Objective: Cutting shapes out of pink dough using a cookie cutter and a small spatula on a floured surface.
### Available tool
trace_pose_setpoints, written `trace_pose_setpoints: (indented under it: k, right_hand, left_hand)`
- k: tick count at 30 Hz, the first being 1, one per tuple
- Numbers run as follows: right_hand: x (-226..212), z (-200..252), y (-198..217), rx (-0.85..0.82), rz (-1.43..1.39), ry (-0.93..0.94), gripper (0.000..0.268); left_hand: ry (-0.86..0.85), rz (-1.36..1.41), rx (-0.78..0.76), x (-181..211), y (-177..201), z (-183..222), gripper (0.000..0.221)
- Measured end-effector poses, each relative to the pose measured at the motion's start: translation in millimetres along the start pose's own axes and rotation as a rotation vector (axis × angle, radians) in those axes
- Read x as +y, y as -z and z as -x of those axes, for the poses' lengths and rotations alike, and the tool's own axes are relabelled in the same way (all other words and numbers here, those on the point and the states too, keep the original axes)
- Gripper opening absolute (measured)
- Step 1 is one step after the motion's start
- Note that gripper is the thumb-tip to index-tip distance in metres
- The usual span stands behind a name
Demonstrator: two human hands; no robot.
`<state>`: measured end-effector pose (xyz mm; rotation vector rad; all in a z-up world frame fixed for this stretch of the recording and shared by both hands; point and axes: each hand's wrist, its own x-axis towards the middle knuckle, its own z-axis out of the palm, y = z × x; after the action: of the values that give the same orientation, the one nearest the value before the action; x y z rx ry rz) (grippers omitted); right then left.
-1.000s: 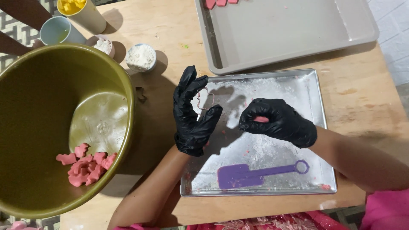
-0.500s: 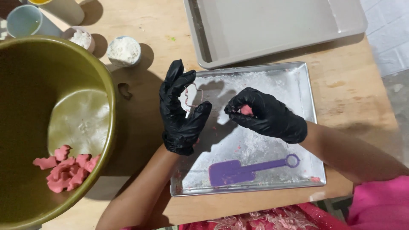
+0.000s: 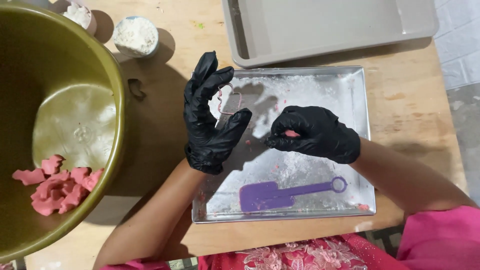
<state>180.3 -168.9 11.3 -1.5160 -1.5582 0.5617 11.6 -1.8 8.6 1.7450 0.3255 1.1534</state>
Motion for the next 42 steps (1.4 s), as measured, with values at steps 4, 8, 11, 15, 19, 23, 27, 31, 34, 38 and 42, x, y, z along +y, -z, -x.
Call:
trace_pose_setpoints:
  k: [4,8,11,15,19,23,27,31,34,38,42]
  right_hand:
    - [3.6,4.8,-0.4,-0.018,0.038,0.029,0.011]
    - [12.7,8.9,-3.4,0.007,-0.013,0.061,0.016]
    - [2.8,-1.8,-1.6,0.055,-0.156,0.025,0.008]
    - [-29.8,-11.1,-5.0,0.153,-0.562,-0.197,0.030]
    - [-29.1,-15.6,-6.3,0.208,-0.592,-0.253,0.037]
    - [-30.5,-14.0,-3.8,0.292,-0.590,-0.363,0.029]
    - [-16.7,-14.2,-0.2,0.246,-0.516,-0.259,0.033]
    - [-3.1,-11.9,-5.5,0.178,-0.267,-0.158,0.035]
    - [-11.1,-14.1,-7.5,0.159,-0.160,-0.112,0.020]
    - [1.0,-9.0,-5.0,0.087,-0.063,-0.044,0.014]
    - [13.9,2.1,0.3,-0.022,-0.014,0.000,0.011]
  left_hand:
    - [-0.010,-0.015,-0.008,-3.0,-0.8,-1.0,0.057]
    - [-0.015,-0.011,-0.026,-6.9,-0.3,-1.0,0.061]
    - [-0.016,-0.013,-0.033,-10.4,1.6,0.0,0.063]
    - [-0.015,-0.013,-0.033,-15.3,0.2,0.8,0.068]
    - [-0.011,-0.014,-0.023,-19.7,-0.7,1.4,0.070]
    - [-0.003,-0.016,-0.020,-22.8,0.1,2.1,0.075]
    - [-0.023,-0.059,-0.038,-24.9,0.6,1.1,0.073]
    - [-0.030,-0.070,-0.024,-19.0,-0.3,0.2,0.074]
    - [-0.060,-0.038,-0.009,-7.1,-0.6,-1.7,0.055]
    - [-0.050,-0.026,-0.046,-0.8,1.9,-4.4,0.053]
    - [-0.044,-0.050,-0.065,0.1,3.3,-5.9,0.053]
